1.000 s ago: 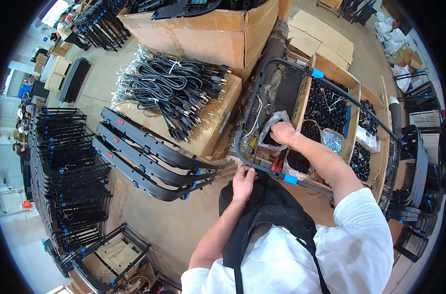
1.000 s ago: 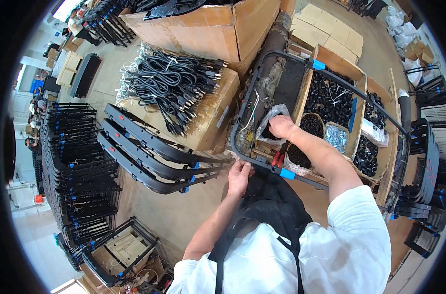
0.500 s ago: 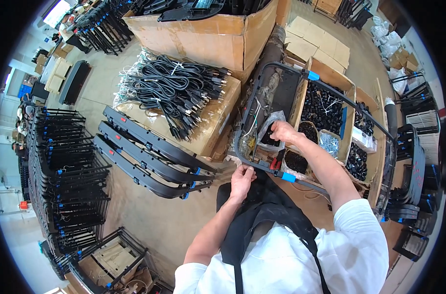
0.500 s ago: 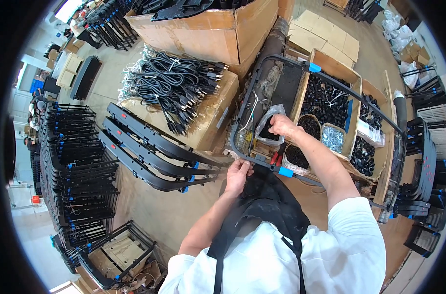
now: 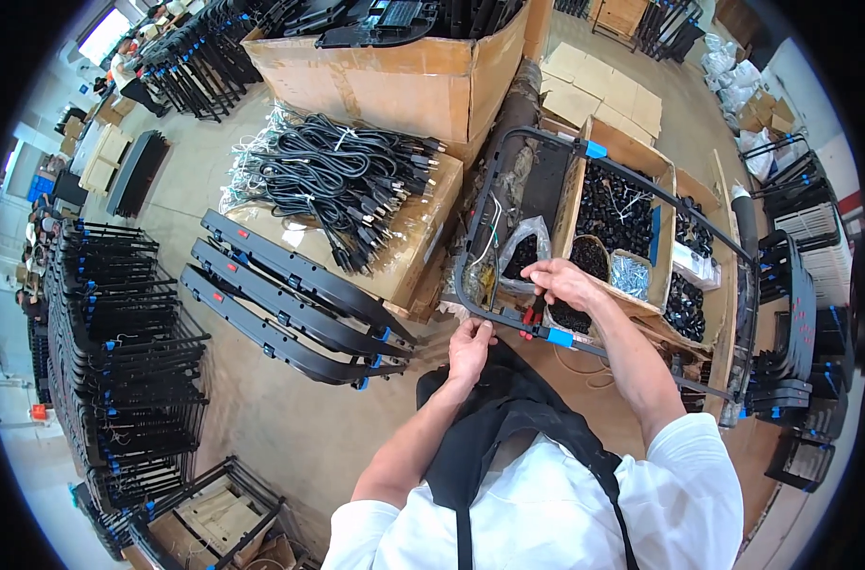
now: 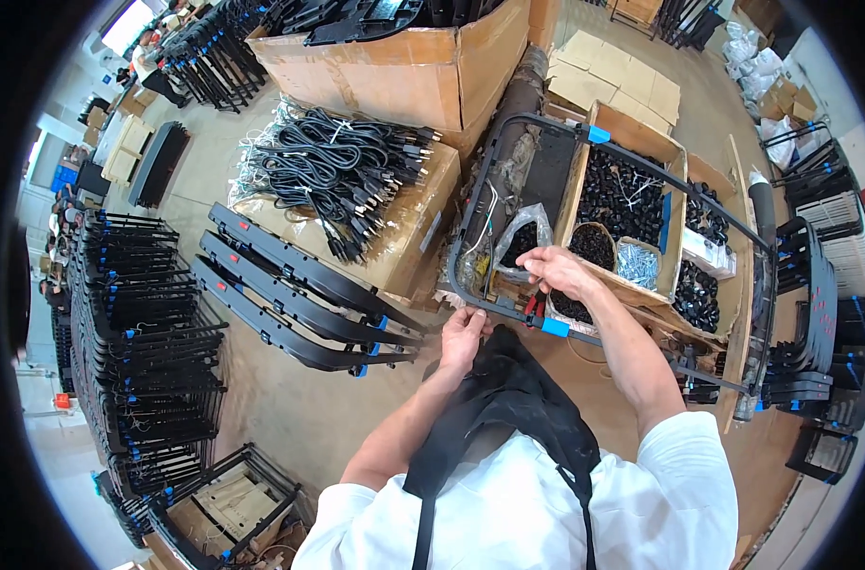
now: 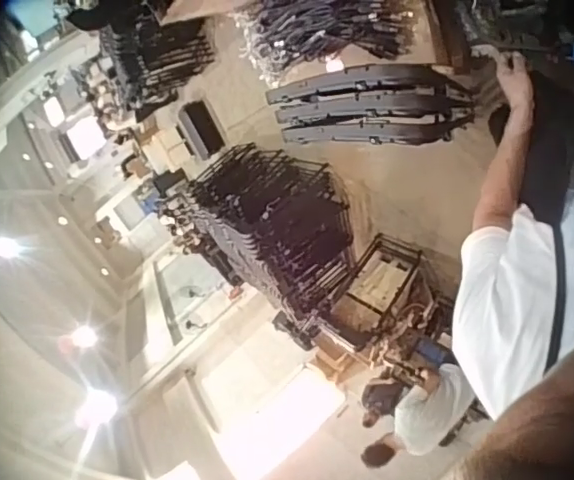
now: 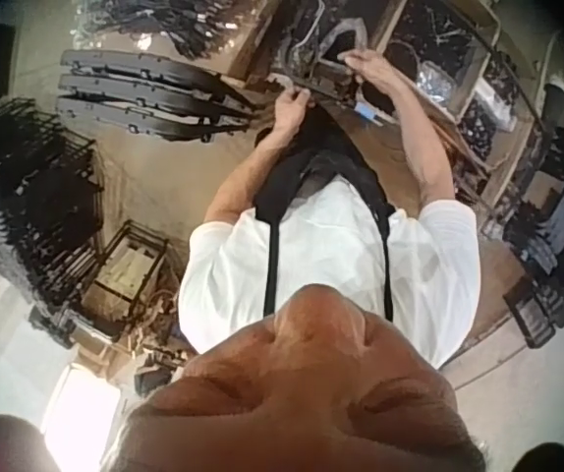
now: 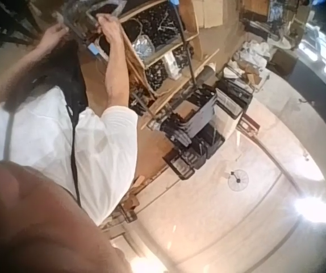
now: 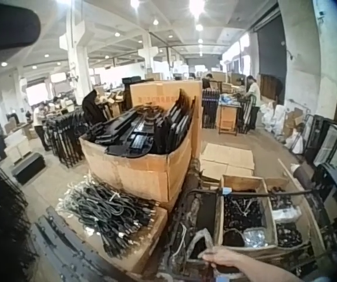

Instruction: Assemble plastic shells and electronic components for a piece of sports or recreation equipment using an electric screwdriver.

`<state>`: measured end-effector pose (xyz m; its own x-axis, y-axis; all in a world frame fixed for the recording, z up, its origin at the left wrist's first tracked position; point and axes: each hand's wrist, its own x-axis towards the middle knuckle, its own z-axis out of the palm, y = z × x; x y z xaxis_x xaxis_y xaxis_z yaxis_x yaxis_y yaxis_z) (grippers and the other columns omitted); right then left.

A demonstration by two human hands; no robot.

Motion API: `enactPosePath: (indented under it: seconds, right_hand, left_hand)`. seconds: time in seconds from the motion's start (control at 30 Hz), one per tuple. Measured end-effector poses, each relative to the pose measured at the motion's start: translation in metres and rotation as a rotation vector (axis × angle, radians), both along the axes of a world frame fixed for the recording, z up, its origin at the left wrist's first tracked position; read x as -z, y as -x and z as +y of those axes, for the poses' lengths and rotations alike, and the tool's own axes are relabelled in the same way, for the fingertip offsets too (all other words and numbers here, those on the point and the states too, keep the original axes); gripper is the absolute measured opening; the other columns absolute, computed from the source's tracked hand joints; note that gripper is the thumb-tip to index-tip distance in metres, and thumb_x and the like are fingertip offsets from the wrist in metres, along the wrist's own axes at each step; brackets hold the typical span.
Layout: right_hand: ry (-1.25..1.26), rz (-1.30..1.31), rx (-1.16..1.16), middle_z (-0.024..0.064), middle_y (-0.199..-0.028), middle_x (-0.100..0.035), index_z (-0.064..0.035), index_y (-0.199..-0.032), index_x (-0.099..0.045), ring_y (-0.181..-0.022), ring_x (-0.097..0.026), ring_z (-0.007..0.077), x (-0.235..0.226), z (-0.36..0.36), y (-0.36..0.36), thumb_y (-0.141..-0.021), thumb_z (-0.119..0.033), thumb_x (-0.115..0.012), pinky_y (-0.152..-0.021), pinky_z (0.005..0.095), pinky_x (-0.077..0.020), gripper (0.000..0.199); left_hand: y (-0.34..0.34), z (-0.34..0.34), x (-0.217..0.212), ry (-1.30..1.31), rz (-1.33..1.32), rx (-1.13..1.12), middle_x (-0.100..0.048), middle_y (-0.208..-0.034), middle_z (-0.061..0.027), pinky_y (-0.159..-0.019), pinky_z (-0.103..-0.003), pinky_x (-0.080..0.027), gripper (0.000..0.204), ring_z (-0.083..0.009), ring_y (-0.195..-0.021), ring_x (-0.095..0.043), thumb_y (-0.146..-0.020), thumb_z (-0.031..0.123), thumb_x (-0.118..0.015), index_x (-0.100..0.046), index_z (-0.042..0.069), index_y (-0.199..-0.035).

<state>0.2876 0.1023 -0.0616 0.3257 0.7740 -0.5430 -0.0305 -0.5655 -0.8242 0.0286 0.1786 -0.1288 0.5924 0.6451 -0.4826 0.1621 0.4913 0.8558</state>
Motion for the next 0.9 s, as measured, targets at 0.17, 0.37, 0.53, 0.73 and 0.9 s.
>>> enactPosePath:
  seconds: [0.17, 0.37, 0.53, 0.73, 0.9]
  right_hand:
    - [-0.065, 0.172, 0.187, 0.0001, -0.075, -0.059, -0.0035, -0.113, -0.067, -0.057, -0.052, 0.0069, -0.053, -0.019, 0.048, -0.107, -0.037, -0.061, -0.047, 0.0214, -0.0381, 0.035]
    - [-0.166, 0.347, 0.308, 0.0021, -0.088, -0.063, -0.0007, -0.116, -0.063, -0.070, -0.065, 0.0102, -0.059, -0.057, 0.091, -0.106, -0.032, -0.064, -0.051, 0.0216, -0.0475, 0.033]
    - [-0.226, 0.395, 0.327, 0.0107, -0.103, -0.074, -0.0003, -0.125, -0.061, -0.087, -0.076, 0.0174, -0.040, -0.091, 0.125, -0.105, -0.025, -0.066, -0.059, 0.0228, -0.0575, 0.033]
    - [-0.058, 0.525, 0.590, 0.0083, -0.099, -0.073, -0.0041, -0.118, -0.063, -0.083, -0.071, 0.0160, 0.024, -0.104, 0.167, -0.106, -0.027, -0.064, -0.066, 0.0261, -0.0564, 0.025]
    - [-0.137, 0.718, 0.811, 0.0041, -0.103, -0.072, -0.0076, -0.117, -0.066, -0.086, -0.068, 0.0138, 0.068, -0.068, 0.179, -0.104, -0.022, -0.067, -0.068, 0.0276, -0.0531, 0.020]
  left_hand:
    - [0.005, 0.007, -0.001, -0.014, 0.050, -0.001, -0.068, -0.085, -0.0038, -0.073, -0.030, -0.053, 0.020, -0.0124, -0.074, -0.065, -0.102, 0.019, -0.065, -0.066, 0.000, -0.096]
    - [0.005, 0.009, -0.005, 0.010, 0.035, 0.028, -0.069, -0.083, -0.0032, -0.065, -0.026, -0.050, 0.016, -0.0113, -0.071, -0.064, -0.103, 0.018, -0.065, -0.067, 0.002, -0.098]
    - [0.007, 0.011, 0.005, 0.050, -0.016, 0.023, -0.068, -0.085, -0.0029, -0.064, -0.026, -0.049, 0.016, -0.0108, -0.070, -0.063, -0.103, 0.018, -0.066, -0.068, 0.003, -0.098]
    - [0.009, 0.019, -0.011, 0.062, 0.047, 0.072, -0.068, -0.085, -0.0019, -0.063, -0.026, -0.049, 0.016, -0.0103, -0.069, -0.062, -0.101, 0.019, -0.067, -0.068, 0.003, -0.098]
    - [0.012, 0.024, -0.020, 0.040, 0.104, 0.115, -0.067, -0.084, -0.0020, -0.060, -0.027, -0.049, 0.018, -0.0102, -0.067, -0.062, -0.100, 0.020, -0.068, -0.068, 0.002, -0.098]
